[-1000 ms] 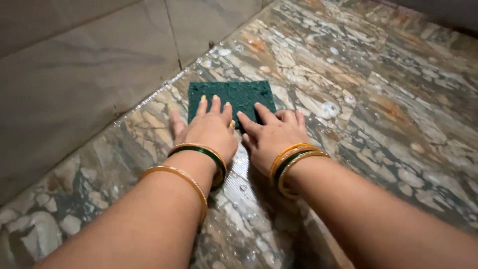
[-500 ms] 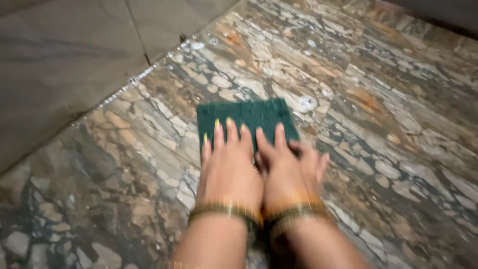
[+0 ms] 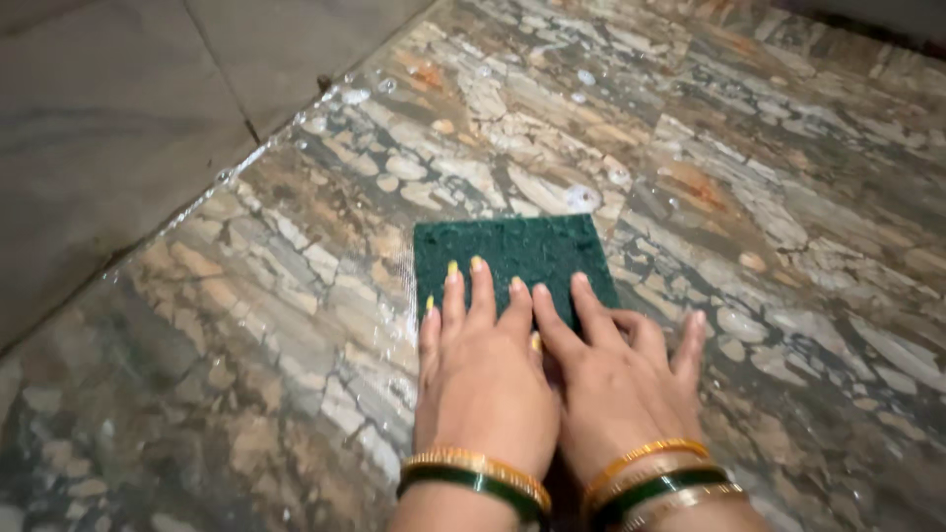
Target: The person scrubs a wet tiled floor by hand using a green scouring pad, moving the pad in circular and linear motions across the surface.
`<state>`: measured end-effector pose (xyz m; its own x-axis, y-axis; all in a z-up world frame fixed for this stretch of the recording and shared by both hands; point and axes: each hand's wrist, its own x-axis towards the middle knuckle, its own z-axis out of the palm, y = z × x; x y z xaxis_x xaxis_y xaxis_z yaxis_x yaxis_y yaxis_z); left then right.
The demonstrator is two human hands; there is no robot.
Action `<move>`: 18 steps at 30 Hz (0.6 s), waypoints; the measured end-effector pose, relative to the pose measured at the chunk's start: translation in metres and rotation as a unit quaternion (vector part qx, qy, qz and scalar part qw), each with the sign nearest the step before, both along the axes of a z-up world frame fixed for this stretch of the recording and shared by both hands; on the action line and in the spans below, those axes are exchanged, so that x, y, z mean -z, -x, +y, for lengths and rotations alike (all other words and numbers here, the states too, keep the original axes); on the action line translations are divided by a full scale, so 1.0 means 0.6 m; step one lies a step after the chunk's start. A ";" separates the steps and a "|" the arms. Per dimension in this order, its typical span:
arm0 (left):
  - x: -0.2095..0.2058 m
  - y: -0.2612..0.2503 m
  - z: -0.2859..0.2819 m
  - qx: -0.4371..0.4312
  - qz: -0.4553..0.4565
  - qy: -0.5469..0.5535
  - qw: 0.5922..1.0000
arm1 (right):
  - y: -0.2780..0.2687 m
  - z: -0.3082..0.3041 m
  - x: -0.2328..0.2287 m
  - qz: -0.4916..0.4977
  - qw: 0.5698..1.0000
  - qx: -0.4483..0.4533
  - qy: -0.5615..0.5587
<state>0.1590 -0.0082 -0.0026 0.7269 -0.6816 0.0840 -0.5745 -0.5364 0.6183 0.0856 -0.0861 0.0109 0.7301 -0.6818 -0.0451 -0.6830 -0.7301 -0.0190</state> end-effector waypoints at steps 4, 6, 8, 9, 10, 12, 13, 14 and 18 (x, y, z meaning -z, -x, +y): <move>0.001 -0.031 -0.019 0.024 0.025 -0.069 0.997 | -0.022 -0.021 -0.011 0.048 0.999 0.020 -0.007; 0.006 -0.066 -0.048 0.030 0.004 -0.076 0.997 | -0.053 -0.049 -0.010 0.033 0.999 0.013 -0.002; 0.005 -0.115 -0.092 0.047 -0.016 -0.112 0.992 | -0.088 -0.084 -0.007 0.024 1.000 0.007 -0.003; 0.003 -0.131 -0.110 0.055 -0.025 -0.131 0.990 | -0.104 -0.108 -0.009 0.011 1.000 -0.019 0.008; 0.001 -0.134 -0.124 0.049 -0.023 -0.144 0.988 | -0.111 -0.129 -0.012 0.004 0.999 -0.042 0.015; -0.008 -0.133 -0.149 0.038 -0.022 -0.165 0.985 | -0.101 -0.145 -0.011 -0.004 0.996 -0.079 0.037; -0.009 -0.124 -0.150 0.044 -0.014 -0.160 0.986 | -0.090 -0.143 -0.008 -0.005 0.994 -0.093 0.053; -0.008 -0.112 -0.142 0.048 -0.009 -0.153 0.987 | -0.082 -0.141 -0.008 -0.010 0.992 -0.108 0.071; 0.000 -0.038 -0.107 0.078 -0.008 -0.101 0.992 | -0.007 -0.102 -0.009 -0.070 0.997 -0.019 0.010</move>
